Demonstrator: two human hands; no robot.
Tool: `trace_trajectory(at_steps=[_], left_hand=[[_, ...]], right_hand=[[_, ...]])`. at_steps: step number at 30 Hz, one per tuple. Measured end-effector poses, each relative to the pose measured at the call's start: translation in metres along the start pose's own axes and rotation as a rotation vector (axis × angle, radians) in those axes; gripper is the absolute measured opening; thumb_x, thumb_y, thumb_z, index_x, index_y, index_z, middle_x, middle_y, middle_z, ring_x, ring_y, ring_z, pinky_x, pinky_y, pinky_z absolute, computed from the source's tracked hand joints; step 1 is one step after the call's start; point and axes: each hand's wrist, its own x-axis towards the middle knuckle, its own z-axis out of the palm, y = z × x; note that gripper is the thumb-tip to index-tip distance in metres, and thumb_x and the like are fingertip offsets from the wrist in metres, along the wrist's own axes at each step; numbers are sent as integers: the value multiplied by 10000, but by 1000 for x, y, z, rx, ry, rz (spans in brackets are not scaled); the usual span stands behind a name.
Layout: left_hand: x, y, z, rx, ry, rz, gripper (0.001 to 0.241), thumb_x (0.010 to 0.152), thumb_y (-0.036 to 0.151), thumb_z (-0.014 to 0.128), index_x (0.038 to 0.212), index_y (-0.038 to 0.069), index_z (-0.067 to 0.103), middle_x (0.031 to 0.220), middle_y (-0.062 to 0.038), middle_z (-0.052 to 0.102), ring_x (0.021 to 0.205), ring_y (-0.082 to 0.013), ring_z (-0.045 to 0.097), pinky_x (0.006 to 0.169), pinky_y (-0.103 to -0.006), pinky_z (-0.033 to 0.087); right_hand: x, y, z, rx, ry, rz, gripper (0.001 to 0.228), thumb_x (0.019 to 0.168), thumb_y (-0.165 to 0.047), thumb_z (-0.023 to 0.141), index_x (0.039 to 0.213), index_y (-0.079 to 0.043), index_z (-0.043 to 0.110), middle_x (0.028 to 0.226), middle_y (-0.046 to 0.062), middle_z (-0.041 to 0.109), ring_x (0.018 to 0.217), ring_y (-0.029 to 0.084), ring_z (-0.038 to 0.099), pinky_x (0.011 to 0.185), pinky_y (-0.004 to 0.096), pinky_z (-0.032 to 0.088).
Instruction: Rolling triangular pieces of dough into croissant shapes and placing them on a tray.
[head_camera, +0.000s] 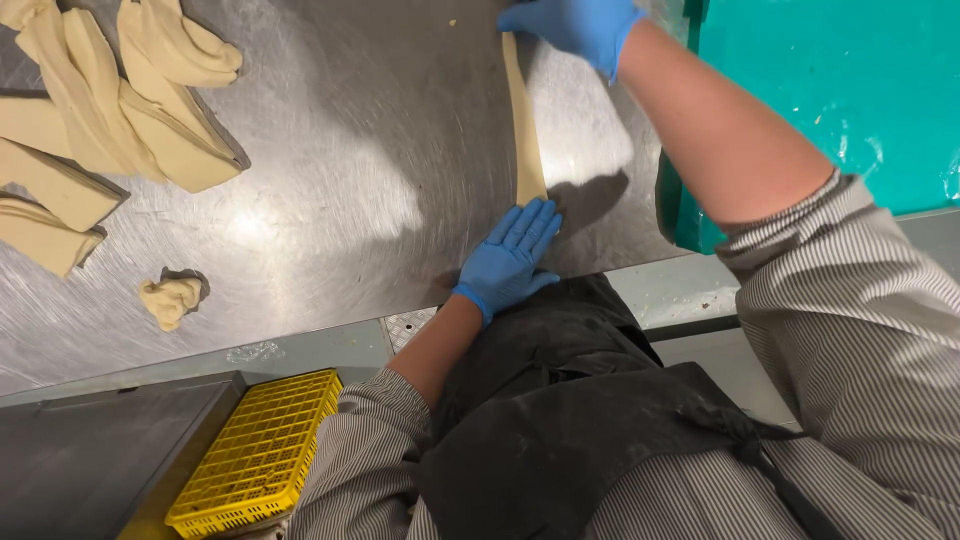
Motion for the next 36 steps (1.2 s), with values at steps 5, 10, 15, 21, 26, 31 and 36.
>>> trace_trajectory(at_steps=[5,10,15,21,26,31,36], left_hand=[[-7,-4,-3,-98,126,-82,763,958,458,674,1546,43,421,1628,-185,368,1529,-365,317,1277,-485,238],[-14,-15,-7,-33,251,-169,415,929,283,716,1299,115,636,1267,-106,612,1264,-335,534,1199,-520,340],[-9,-26,-12,132,221,-45,157,951,208,685,1099,154,678,1030,-28,628,1032,-255,571,1036,-466,430],[-5,-27,-1,94,170,-212,74,1020,234,675,1060,173,665,1039,-14,640,1048,-269,580,1059,-475,436],[-31,6,2,136,219,-98,518,970,244,608,1435,30,527,1511,-168,482,1426,-335,442,1181,-561,293],[-8,1,-6,80,113,-189,641,1008,288,550,1545,-27,398,1637,-238,320,1545,-355,275,1254,-593,168],[-20,1,-1,142,177,-130,573,1057,260,556,1534,-11,392,1616,-267,332,1542,-414,279,1280,-583,174]], right_hand=[[-114,-24,21,-251,439,-384,175,1049,-190,808,1160,-67,752,1015,119,713,867,262,687,738,384,568],[-220,-74,64,-100,331,-642,208,834,-160,780,1016,-115,690,962,33,586,1067,303,665,931,454,558],[-240,-57,106,-293,399,-534,257,839,-70,756,1091,-69,704,1095,72,643,1046,270,638,980,421,521],[-246,-46,125,-165,549,-486,276,906,-61,784,1147,-99,656,1177,72,632,1113,292,632,980,432,508],[-267,-75,139,-315,349,-358,564,825,-144,712,1351,1,571,1421,201,578,1354,383,558,1141,490,431],[-254,-83,133,-443,370,-290,613,929,-261,688,1434,39,512,1509,247,510,1427,385,482,1209,531,319],[-259,-85,132,-272,266,-213,576,911,-184,663,1420,47,523,1515,250,481,1468,428,431,1224,556,328]])
